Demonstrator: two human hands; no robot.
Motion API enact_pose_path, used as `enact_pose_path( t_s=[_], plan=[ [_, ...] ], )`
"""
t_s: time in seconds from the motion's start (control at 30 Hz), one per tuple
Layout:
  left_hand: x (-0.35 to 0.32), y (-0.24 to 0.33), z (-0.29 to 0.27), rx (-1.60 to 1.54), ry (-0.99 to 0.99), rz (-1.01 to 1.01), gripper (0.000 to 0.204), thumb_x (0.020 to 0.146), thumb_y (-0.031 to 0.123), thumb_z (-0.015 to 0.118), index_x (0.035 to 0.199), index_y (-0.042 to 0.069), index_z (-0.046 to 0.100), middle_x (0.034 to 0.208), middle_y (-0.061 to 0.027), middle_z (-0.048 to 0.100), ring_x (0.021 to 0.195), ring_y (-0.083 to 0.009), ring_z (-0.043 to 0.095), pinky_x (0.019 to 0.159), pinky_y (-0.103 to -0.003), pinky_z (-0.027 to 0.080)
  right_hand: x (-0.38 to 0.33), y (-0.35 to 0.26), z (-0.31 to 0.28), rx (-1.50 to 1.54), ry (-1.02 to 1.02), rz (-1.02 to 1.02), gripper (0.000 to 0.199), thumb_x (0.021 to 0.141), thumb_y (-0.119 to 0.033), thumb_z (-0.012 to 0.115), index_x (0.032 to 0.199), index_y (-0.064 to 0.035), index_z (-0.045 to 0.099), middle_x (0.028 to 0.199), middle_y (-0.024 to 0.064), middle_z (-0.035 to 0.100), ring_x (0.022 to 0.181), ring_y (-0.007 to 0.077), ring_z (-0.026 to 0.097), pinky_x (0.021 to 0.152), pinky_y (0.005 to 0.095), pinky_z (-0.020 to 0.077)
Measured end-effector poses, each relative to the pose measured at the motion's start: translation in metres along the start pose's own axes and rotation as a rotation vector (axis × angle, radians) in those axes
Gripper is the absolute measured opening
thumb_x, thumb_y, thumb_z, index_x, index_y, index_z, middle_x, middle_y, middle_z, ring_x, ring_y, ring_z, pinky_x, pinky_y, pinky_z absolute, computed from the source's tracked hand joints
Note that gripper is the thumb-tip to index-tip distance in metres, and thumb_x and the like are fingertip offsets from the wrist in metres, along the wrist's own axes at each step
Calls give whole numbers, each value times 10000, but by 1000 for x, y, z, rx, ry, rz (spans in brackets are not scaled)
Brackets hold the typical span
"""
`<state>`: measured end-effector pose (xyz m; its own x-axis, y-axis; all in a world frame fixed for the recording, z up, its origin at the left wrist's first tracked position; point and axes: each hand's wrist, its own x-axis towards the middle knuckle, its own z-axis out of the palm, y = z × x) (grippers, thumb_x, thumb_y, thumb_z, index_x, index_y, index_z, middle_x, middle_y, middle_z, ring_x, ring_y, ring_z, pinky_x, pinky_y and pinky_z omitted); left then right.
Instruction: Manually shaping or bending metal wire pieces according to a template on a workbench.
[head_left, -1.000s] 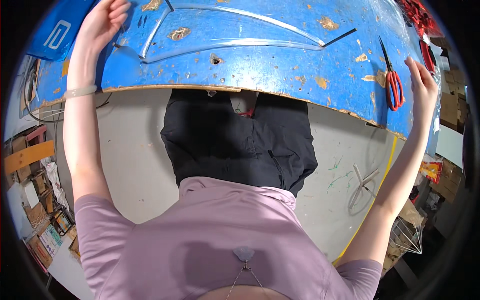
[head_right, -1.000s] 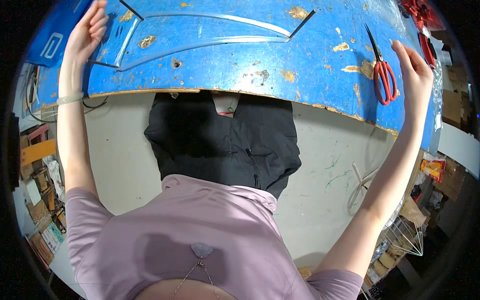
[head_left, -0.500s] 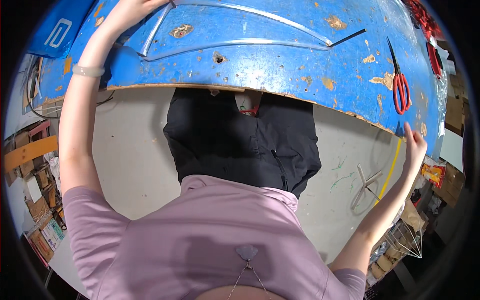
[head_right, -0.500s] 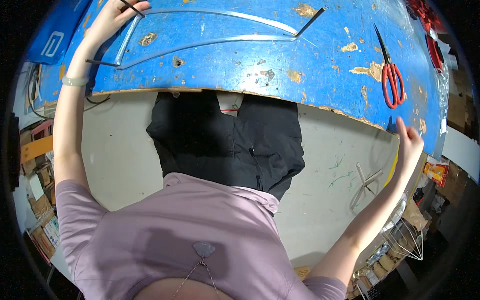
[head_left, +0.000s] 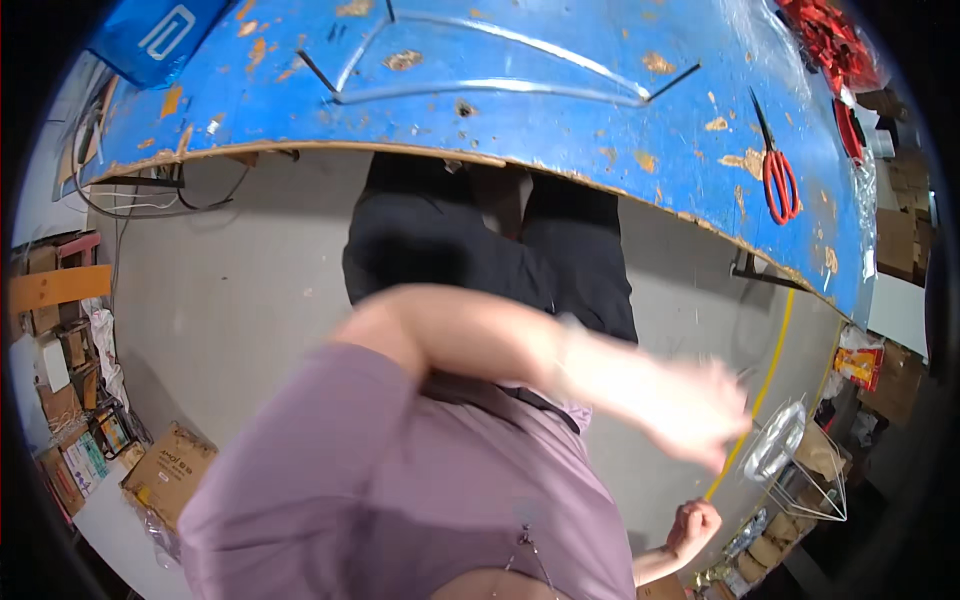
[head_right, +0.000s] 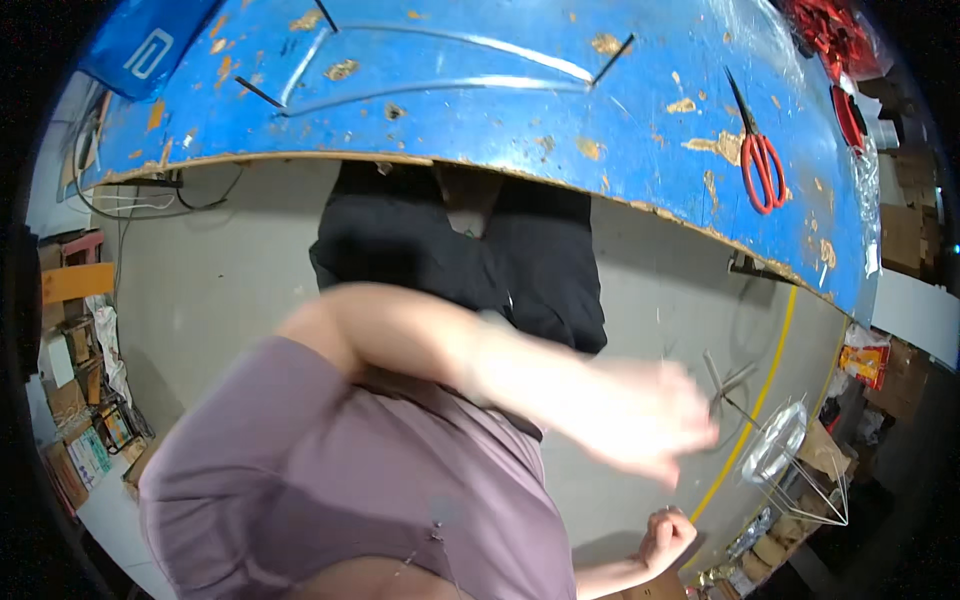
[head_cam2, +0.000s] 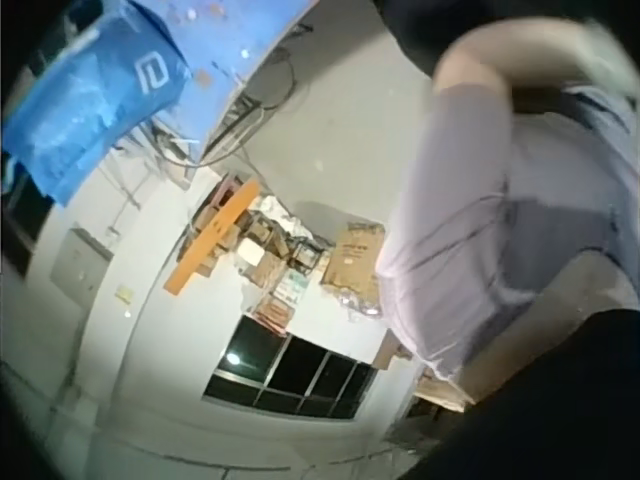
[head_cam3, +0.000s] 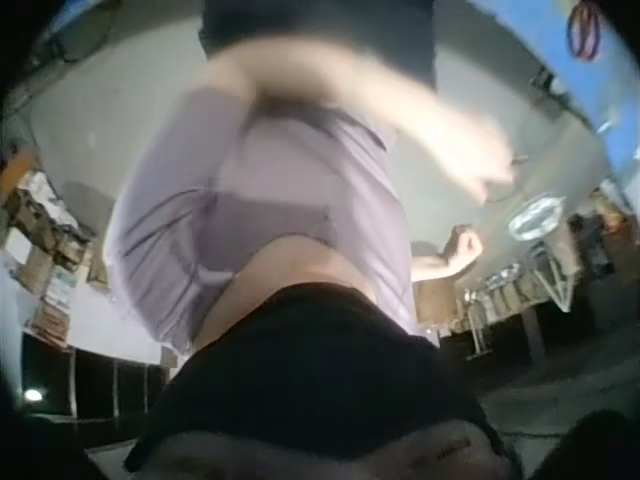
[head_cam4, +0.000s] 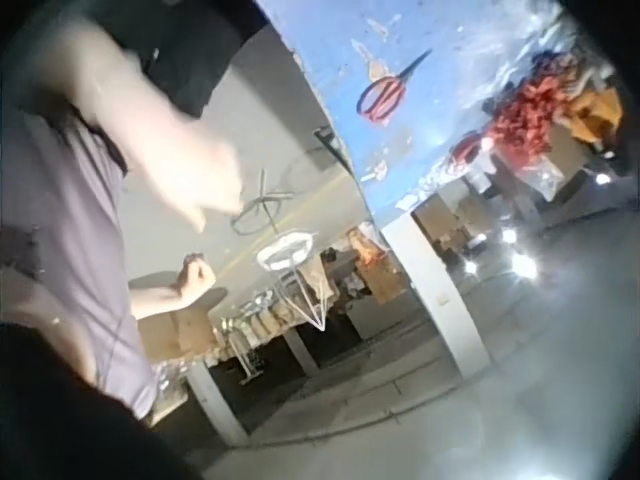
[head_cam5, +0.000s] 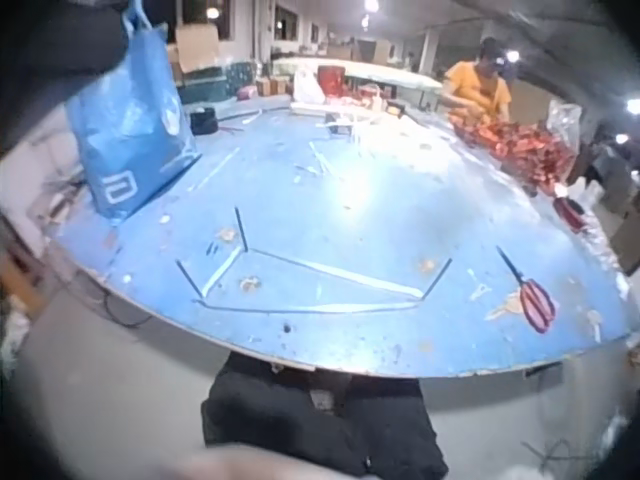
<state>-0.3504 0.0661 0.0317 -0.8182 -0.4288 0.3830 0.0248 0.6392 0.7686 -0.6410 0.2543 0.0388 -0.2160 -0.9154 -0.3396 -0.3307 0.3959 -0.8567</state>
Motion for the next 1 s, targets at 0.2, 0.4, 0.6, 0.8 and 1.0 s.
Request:
enact_pose_path(
  t_s=[0.2, 0.4, 0.6, 0.8, 1.0],
  plan=[
    [-12, 8, 58, -1150, -476, -251, 352, 864, 326, 444, 916, -4, 555, 753, -51, 555, 638, -152, 498, 567, -284, 400, 31, -74, 54, -210, -130, -366, 223, 715, -152, 642, 627, 29, 547, 518, 16, 452, 478, 90, 377, 439, 228, 270],
    [-192, -3, -90, -1578, 421, -241, 263, 837, 253, 516, 799, -7, 496, 501, 52, 349, 417, -32, 261, 388, -179, 223, 99, -114, 62, -449, -317, -367, 180, 678, -150, 678, 676, 20, 617, 513, 39, 498, 477, 101, 408, 431, 244, 274],
    [-298, 27, -169, -786, 470, -571, 323, 849, 262, 487, 668, -4, 513, 478, 51, 344, 406, -38, 247, 393, -199, 209, 189, -176, 107, -583, -377, -565, 164, 720, -132, 650, 668, 16, 600, 551, 6, 499, 522, 75, 424, 471, 217, 312],
    [-321, 3, -222, -761, 691, -508, 315, 867, 278, 480, 694, 15, 501, 474, 42, 307, 402, -50, 240, 377, -207, 207, 239, -231, 161, -492, -540, -586, 152, 751, -119, 630, 693, 18, 603, 576, 1, 518, 538, 46, 424, 474, 200, 310],
    [-321, -23, -264, -878, 930, -356, 280, 896, 251, 428, 758, 21, 507, 533, 54, 337, 457, -42, 285, 418, -189, 250, 279, -263, 208, -344, -416, -717, 143, 785, -122, 590, 741, 13, 608, 592, -34, 505, 537, 26, 402, 466, 198, 298]
  ],
)
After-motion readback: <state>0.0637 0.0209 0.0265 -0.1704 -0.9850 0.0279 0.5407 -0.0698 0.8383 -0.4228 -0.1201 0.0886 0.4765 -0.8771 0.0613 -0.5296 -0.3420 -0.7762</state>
